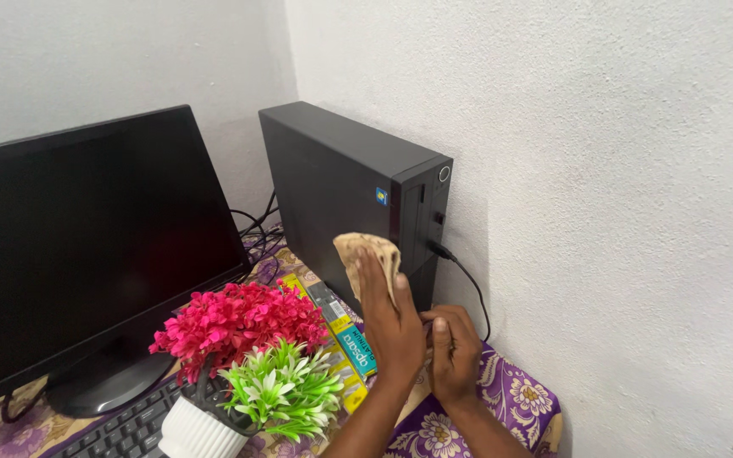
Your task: The person wipes the exterior of a desktop computer tower, then cleans two small potted artificial plants, and finally wipes several packaged stationery items on a desk. The person uses a cloth to clean each object individually and places them back on the desk.
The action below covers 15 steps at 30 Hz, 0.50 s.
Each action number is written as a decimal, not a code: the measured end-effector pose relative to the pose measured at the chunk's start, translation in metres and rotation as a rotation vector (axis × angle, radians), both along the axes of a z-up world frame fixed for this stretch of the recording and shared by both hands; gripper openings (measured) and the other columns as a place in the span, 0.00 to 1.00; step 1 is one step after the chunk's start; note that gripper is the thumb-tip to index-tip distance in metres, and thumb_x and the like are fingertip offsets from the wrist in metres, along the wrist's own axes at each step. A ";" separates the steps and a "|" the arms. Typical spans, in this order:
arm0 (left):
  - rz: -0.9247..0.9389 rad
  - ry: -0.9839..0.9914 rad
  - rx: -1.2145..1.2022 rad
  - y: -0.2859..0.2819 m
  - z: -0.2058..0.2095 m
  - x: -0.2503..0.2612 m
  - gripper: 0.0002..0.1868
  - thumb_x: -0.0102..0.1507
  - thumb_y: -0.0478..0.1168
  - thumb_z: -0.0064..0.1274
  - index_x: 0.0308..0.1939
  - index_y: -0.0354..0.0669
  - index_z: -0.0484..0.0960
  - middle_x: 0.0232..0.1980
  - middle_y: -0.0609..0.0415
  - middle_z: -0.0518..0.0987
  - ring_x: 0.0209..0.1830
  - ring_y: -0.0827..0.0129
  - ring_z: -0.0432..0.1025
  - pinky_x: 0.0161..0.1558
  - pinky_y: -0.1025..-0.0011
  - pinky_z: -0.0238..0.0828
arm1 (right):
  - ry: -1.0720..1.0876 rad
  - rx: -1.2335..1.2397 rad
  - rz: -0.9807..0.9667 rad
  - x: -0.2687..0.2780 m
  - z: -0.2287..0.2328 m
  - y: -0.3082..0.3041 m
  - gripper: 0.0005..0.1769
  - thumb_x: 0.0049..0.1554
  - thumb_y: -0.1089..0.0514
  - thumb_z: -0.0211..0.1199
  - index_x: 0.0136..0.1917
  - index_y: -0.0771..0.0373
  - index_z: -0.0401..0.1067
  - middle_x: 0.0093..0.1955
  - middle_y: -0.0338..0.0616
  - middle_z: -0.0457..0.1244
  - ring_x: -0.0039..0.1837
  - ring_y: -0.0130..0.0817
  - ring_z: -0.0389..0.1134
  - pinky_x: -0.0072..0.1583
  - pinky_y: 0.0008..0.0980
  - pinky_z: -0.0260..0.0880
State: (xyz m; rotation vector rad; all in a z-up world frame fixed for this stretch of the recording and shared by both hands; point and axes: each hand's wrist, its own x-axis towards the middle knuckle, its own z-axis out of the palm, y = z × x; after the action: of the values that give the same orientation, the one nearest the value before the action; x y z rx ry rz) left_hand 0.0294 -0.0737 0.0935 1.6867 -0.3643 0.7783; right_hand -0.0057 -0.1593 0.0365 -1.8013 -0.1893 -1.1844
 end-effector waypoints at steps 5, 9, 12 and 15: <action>-0.078 -0.013 0.044 0.005 0.002 0.008 0.33 0.75 0.48 0.28 0.78 0.28 0.53 0.84 0.35 0.48 0.86 0.45 0.38 0.80 0.55 0.33 | -0.045 0.019 -0.055 0.002 0.015 0.009 0.08 0.63 0.62 0.58 0.47 0.68 0.75 0.48 0.48 0.67 0.45 0.34 0.69 0.46 0.30 0.70; -0.104 -0.053 -0.011 0.007 0.040 0.029 0.33 0.75 0.49 0.27 0.78 0.28 0.53 0.84 0.36 0.47 0.86 0.47 0.37 0.80 0.57 0.31 | -0.116 -0.001 -0.099 0.007 0.058 0.008 0.07 0.61 0.61 0.60 0.49 0.66 0.77 0.53 0.49 0.67 0.50 0.37 0.72 0.52 0.31 0.73; -0.120 -0.045 -0.072 0.007 0.072 0.053 0.34 0.75 0.51 0.25 0.79 0.30 0.50 0.85 0.38 0.44 0.86 0.49 0.34 0.79 0.58 0.28 | -0.233 -0.236 -0.276 0.020 0.105 0.004 0.14 0.62 0.57 0.61 0.59 0.65 0.75 0.62 0.52 0.65 0.66 0.49 0.67 0.68 0.44 0.67; -0.112 0.022 -0.162 0.012 0.095 0.080 0.34 0.74 0.54 0.21 0.79 0.37 0.51 0.85 0.43 0.45 0.86 0.52 0.34 0.79 0.58 0.27 | -0.205 -0.319 -0.314 0.044 0.148 -0.002 0.25 0.64 0.51 0.59 0.70 0.66 0.69 0.75 0.60 0.57 0.74 0.56 0.61 0.72 0.51 0.60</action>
State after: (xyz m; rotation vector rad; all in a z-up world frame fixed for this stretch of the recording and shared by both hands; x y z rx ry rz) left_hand 0.1097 -0.0621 0.1890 1.5092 -0.3671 0.6881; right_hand 0.0386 -0.1609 0.1846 -2.0348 -0.2295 -1.6395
